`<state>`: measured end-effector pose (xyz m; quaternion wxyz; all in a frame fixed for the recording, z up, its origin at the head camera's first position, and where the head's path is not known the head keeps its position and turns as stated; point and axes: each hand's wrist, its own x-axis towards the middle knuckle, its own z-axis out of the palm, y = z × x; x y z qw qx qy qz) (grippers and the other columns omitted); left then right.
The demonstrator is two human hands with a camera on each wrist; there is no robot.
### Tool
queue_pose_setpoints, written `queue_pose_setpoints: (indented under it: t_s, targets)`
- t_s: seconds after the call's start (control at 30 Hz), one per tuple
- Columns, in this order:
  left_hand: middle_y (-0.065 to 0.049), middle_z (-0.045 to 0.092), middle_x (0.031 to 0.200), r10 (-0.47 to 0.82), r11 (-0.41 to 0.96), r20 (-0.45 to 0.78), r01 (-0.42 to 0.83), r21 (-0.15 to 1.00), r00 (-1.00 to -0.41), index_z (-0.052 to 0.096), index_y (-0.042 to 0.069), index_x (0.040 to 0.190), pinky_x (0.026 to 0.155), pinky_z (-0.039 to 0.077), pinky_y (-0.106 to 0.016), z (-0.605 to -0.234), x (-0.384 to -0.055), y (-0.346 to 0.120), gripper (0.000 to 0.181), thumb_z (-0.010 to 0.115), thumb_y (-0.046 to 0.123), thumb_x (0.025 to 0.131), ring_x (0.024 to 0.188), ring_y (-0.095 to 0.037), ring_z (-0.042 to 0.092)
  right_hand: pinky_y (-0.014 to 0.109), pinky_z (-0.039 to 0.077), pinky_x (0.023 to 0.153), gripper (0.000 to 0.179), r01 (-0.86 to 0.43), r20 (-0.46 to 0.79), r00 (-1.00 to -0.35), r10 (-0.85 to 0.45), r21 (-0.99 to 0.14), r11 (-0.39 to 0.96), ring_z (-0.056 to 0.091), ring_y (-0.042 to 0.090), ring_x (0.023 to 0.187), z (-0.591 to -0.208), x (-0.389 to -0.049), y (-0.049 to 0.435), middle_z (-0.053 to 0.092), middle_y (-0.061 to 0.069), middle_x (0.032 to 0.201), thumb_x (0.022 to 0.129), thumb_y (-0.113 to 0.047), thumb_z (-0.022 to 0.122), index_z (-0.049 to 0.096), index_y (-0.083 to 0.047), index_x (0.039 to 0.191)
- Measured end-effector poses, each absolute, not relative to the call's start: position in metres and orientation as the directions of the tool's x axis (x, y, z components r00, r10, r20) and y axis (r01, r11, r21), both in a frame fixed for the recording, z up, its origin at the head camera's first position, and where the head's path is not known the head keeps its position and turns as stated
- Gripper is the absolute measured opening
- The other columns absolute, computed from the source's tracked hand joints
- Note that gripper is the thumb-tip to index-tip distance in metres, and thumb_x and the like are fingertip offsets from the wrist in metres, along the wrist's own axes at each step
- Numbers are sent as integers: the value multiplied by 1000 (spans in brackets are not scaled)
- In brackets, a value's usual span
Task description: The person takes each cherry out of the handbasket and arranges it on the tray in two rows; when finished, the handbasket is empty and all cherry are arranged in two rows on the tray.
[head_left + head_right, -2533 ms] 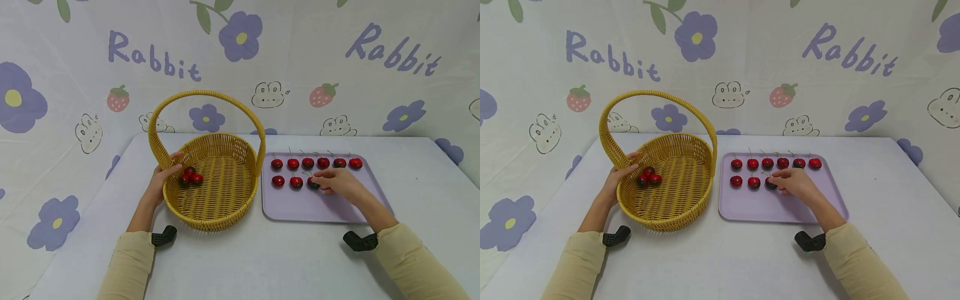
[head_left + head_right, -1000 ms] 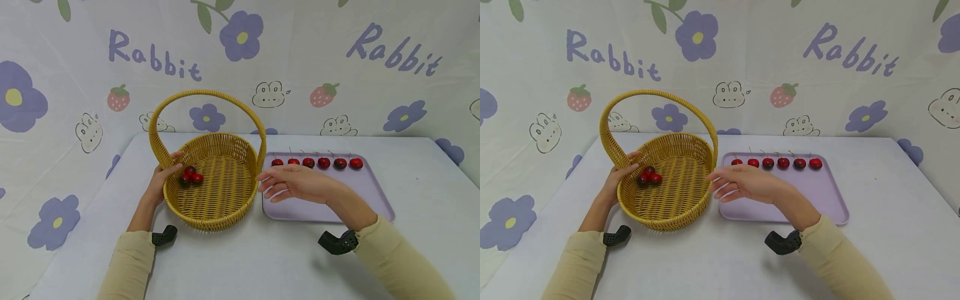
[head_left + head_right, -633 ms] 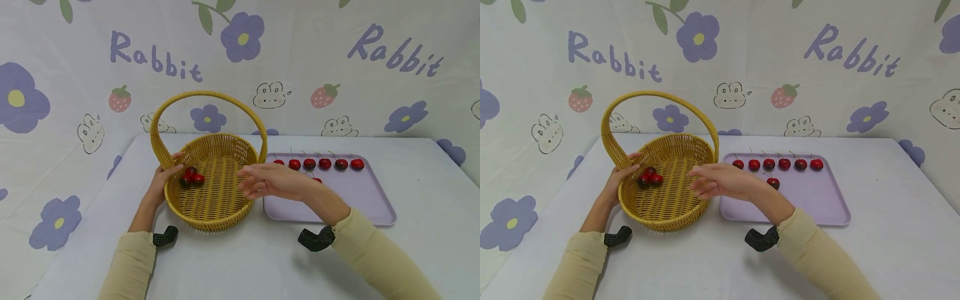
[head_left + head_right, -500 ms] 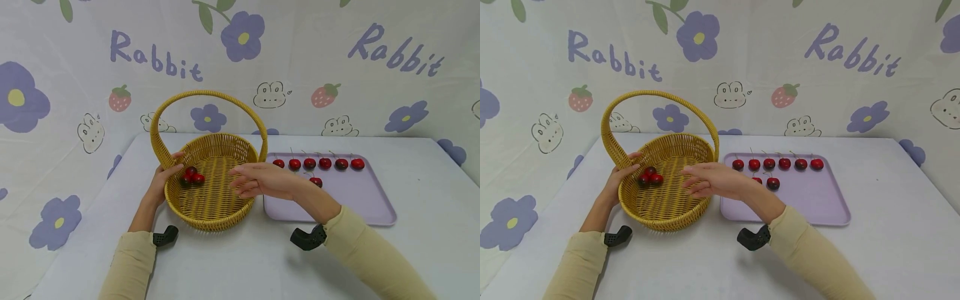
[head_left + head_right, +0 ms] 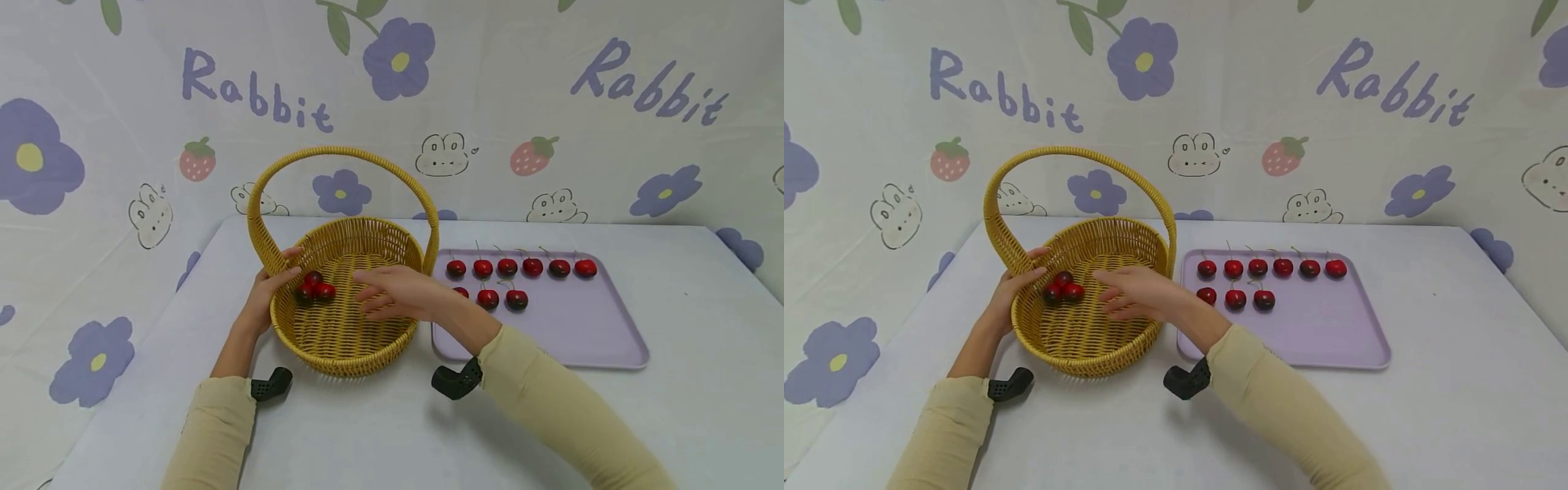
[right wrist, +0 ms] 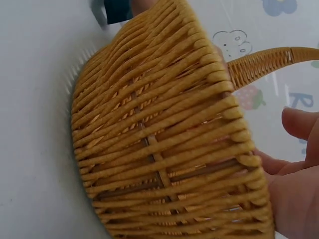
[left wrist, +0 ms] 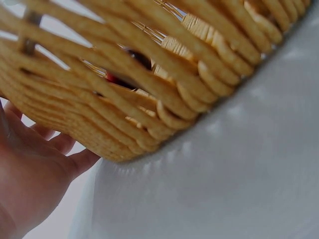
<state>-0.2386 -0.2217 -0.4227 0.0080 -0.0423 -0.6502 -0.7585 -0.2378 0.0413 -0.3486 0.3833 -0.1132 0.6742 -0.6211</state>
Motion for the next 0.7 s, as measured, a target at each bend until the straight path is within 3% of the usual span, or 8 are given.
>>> queue_pose_setpoints:
  t_s: [0.7]
  targets:
    - [-16, 33, 145, 46, -144, 79, 71, 987, -996, 38, -2, 141, 111, 21, -41, -422, -239, -223, 47, 49, 8, 97, 133, -29, 33, 47, 49, 87, 56, 440, -527, -651, -547, -848, 295, 52, 38, 116, -359, -253, -7, 47, 23, 135, 100, -38, 47, 41, 0, 141]
